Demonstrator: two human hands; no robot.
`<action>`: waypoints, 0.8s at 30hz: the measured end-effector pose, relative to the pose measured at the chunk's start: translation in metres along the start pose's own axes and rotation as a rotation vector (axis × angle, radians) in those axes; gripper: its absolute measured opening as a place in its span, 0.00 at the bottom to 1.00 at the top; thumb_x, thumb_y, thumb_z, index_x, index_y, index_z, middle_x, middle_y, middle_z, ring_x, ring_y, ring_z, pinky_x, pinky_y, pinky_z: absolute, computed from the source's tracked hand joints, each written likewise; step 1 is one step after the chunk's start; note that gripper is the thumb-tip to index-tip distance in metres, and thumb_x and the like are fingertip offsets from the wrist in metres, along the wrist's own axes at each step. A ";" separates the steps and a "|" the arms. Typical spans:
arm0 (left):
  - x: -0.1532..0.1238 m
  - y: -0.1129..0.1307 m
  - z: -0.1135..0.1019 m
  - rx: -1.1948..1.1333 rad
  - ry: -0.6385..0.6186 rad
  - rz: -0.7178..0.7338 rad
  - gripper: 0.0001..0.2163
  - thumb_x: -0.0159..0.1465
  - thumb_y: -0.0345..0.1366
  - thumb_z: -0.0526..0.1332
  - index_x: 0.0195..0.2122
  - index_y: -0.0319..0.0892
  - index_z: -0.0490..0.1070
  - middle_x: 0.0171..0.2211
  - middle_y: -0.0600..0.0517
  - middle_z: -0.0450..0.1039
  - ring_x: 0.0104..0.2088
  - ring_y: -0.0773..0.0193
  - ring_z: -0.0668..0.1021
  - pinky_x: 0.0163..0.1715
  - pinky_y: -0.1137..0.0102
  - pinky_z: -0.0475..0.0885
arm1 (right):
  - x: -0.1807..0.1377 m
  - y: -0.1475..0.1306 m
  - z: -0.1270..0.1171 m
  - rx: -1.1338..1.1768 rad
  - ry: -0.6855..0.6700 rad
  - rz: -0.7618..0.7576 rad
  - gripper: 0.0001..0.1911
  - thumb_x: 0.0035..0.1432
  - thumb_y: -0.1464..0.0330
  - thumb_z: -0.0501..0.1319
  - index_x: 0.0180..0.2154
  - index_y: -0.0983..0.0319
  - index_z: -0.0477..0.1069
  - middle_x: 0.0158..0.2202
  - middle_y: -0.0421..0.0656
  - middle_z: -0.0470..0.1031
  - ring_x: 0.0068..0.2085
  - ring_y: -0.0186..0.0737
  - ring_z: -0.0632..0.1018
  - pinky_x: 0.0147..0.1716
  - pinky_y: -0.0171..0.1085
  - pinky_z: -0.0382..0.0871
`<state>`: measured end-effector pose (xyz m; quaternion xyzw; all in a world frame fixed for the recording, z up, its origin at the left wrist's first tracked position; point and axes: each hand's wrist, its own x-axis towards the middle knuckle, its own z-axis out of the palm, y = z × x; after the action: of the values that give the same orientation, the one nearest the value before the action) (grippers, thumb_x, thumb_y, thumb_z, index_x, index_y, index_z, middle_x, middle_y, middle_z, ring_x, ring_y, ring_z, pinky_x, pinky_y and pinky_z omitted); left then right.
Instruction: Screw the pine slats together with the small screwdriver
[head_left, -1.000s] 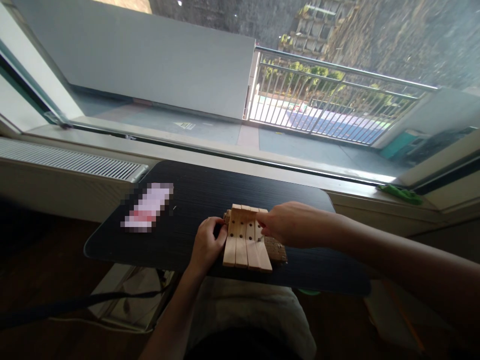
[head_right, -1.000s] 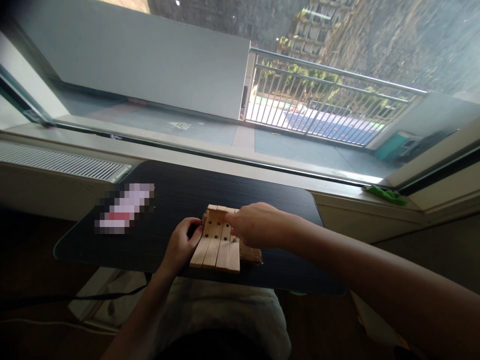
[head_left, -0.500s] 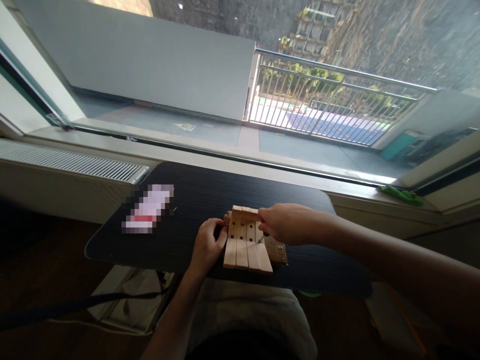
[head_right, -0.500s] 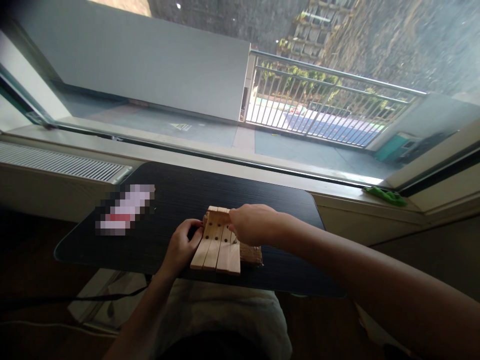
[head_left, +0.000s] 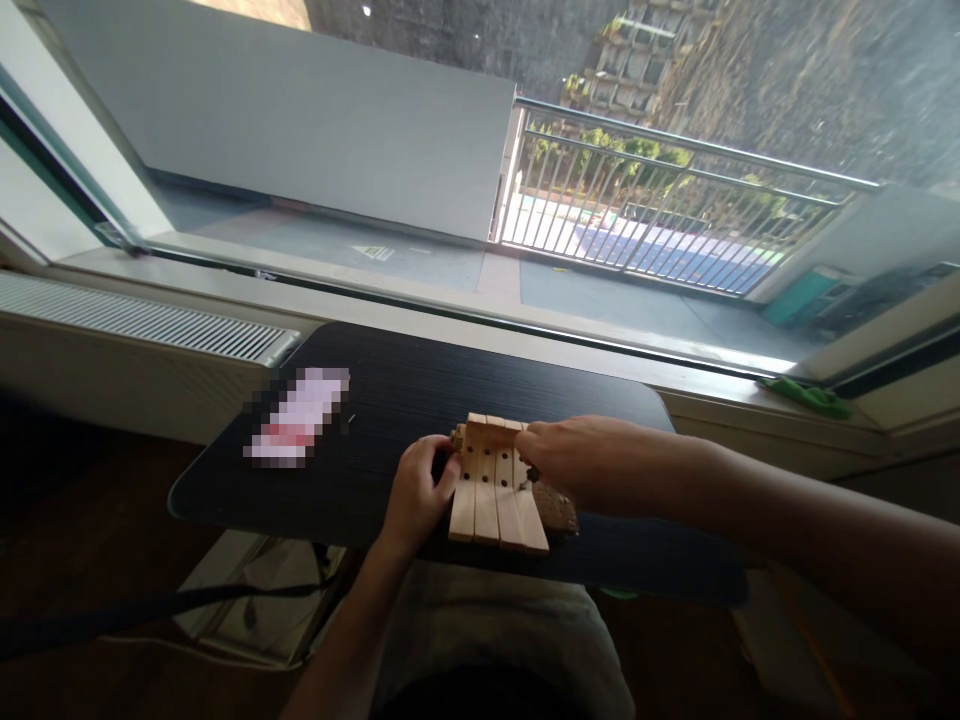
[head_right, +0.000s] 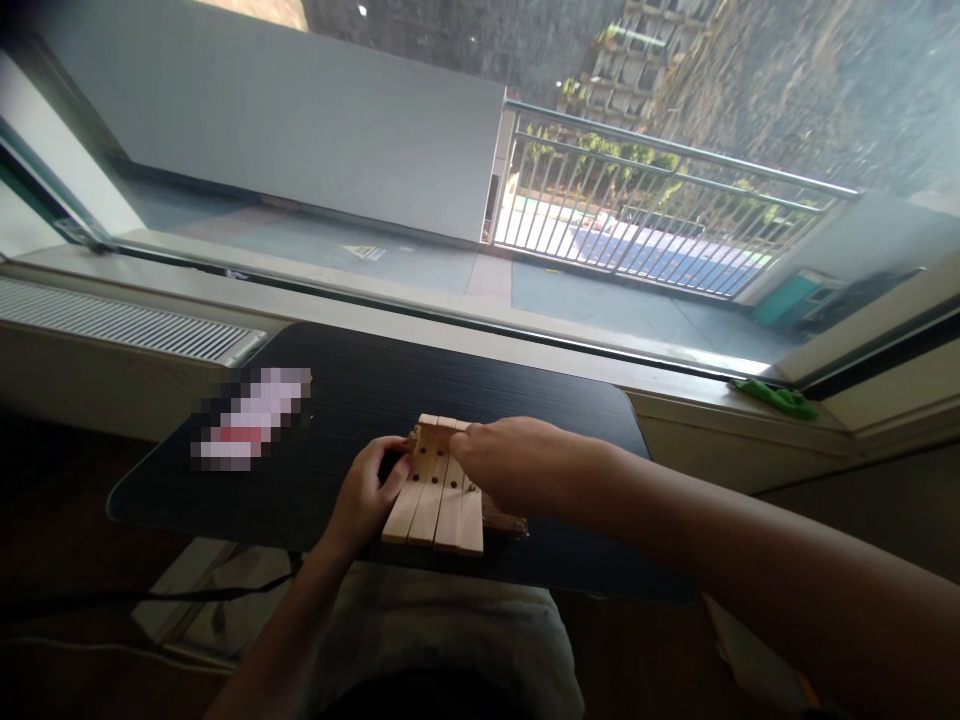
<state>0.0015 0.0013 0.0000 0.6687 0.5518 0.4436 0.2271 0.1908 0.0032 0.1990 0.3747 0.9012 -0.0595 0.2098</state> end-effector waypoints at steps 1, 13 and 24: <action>0.000 0.000 0.000 0.006 0.000 0.018 0.09 0.64 0.38 0.56 0.42 0.41 0.71 0.41 0.46 0.77 0.44 0.55 0.77 0.49 0.58 0.70 | 0.001 0.001 0.000 -0.029 -0.039 -0.033 0.11 0.58 0.79 0.58 0.42 0.64 0.73 0.37 0.49 0.79 0.33 0.42 0.79 0.28 0.37 0.65; 0.001 0.003 -0.001 0.037 -0.037 0.022 0.11 0.64 0.39 0.55 0.42 0.41 0.73 0.42 0.45 0.79 0.45 0.53 0.79 0.56 0.52 0.67 | 0.003 0.003 0.005 -0.230 -0.100 -0.153 0.11 0.62 0.80 0.55 0.43 0.65 0.71 0.36 0.47 0.77 0.32 0.41 0.79 0.23 0.36 0.59; 0.002 0.001 -0.001 0.029 -0.063 0.007 0.15 0.64 0.40 0.56 0.49 0.41 0.71 0.48 0.45 0.78 0.50 0.52 0.77 0.58 0.52 0.64 | 0.003 0.006 0.008 -0.061 -0.074 -0.157 0.15 0.60 0.81 0.55 0.46 0.62 0.69 0.39 0.48 0.79 0.34 0.42 0.78 0.27 0.39 0.61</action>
<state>0.0012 0.0031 0.0022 0.6876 0.5485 0.4148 0.2330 0.1960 0.0074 0.1911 0.2940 0.9207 -0.0620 0.2491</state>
